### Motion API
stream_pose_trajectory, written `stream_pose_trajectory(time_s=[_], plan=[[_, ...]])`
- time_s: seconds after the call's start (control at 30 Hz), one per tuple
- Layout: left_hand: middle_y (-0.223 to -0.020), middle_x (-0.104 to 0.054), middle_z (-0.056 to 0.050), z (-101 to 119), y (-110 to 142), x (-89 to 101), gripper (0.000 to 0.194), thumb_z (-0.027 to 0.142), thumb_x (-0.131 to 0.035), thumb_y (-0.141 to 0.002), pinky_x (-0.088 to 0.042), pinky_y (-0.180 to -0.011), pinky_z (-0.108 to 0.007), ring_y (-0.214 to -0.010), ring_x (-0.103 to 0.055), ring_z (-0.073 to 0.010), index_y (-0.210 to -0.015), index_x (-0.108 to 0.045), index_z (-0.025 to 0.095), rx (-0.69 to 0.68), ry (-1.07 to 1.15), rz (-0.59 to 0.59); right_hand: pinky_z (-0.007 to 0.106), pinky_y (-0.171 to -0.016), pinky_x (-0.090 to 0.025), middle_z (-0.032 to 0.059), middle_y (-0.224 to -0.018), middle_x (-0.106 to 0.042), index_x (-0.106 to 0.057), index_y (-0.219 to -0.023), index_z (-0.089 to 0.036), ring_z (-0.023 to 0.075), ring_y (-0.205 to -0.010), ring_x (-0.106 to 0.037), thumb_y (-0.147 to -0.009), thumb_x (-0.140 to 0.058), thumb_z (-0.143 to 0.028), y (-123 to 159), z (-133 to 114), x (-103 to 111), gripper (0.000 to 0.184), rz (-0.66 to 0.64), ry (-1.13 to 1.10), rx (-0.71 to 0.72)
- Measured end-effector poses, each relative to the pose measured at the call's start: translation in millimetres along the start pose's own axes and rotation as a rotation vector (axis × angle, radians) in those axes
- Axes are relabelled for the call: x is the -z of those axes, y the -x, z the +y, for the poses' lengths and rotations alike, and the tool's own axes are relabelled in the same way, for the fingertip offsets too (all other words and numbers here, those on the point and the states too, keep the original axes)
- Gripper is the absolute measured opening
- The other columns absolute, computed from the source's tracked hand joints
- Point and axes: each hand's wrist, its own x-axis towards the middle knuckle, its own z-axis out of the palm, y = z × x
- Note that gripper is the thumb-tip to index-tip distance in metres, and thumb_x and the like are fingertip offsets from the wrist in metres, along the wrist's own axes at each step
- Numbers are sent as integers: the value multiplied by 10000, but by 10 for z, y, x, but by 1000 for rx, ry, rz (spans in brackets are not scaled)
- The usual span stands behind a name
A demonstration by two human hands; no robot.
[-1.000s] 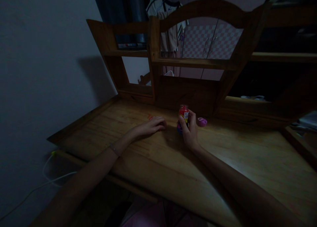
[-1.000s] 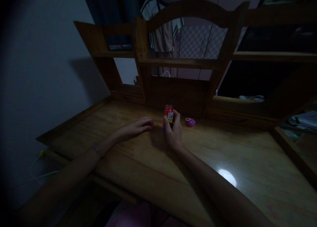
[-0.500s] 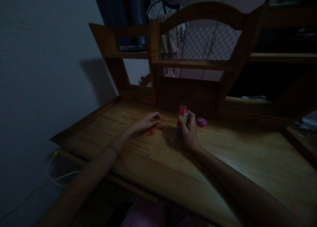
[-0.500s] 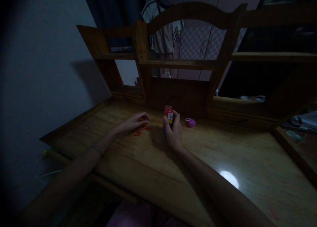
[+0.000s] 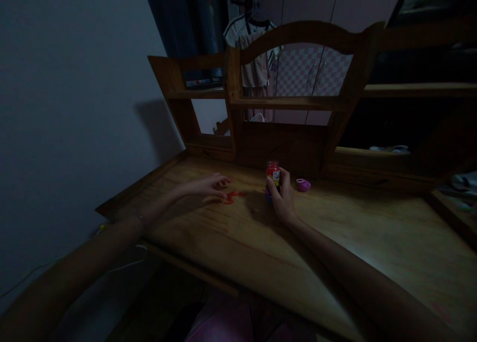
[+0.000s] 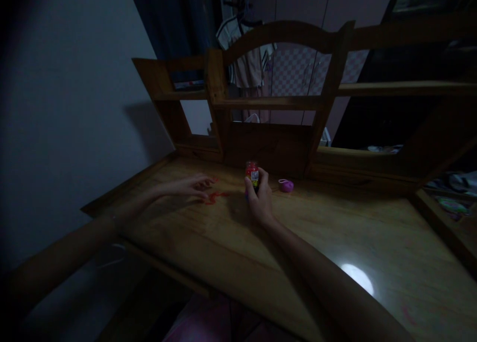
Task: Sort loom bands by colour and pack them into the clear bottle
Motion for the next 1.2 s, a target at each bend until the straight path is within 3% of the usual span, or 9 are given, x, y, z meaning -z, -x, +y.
stream_pose_trajectory(time_s=[0.13, 0.3, 0.5, 0.8, 0.97, 1.2], plan=[[-1176, -556, -98, 31, -30, -171, 688, 443, -746, -736, -483, -775, -297, -914, -592, -185, -1318, -483, 187, 19, 70, -39, 341, -792, -447, 70, -1033, -634, -456, -1266, -212, 225, -886, -600, -925, -526, -460, 2, -8, 4, 428, -3, -5, 12], [-1043, -581, -67, 209, -200, -308, 521, 293, -751, -717, -461, -740, -274, -852, -575, -166, -1191, -579, 166, -10, 2, 6, 353, -811, -449, 80, -1061, -634, -455, -1265, -214, 233, -903, -603, -928, -520, -459, 6, -18, 10, 421, -8, 4, 27], [-943, -629, -47, 412, -327, -277, 307, 213, -703, -751, -432, -706, -244, -820, -571, -157, -1045, -638, 157, -69, -88, -49, 354, -804, -451, 84, -1064, -641, -450, -1274, -216, 240, -906, -611, -925, -523, -462, 11, -22, 7, 433, -12, 11, 27], [-821, -628, -17, 545, -315, -226, 57, 150, -624, -780, -392, -666, -219, -750, -553, -133, -832, -646, 149, -146, -213, -95, 367, -830, -454, 98, -1081, -644, -453, -1272, -210, 247, -926, -617, -925, -514, -468, 4, 5, -5, 436, -5, 20, 41], [-712, -619, 15, 600, -304, -201, 86, 120, -600, -730, -339, -556, -189, -630, -534, -103, -791, -653, 148, -89, -237, -151, 359, -824, -455, 85, -1067, -641, -455, -1268, -208, 241, -916, -615, -924, -514, -471, 8, -9, 3, 437, -6, 25, 39], [-662, -578, 19, 643, -261, -259, 99, 115, -594, -626, -297, -505, -207, -584, -478, -107, -711, -613, 162, -39, -310, -102, 366, -808, -456, 83, -1051, -640, -447, -1271, -210, 242, -898, -615, -924, -512, -480, 10, -21, 8, 444, -16, 19, 35]])
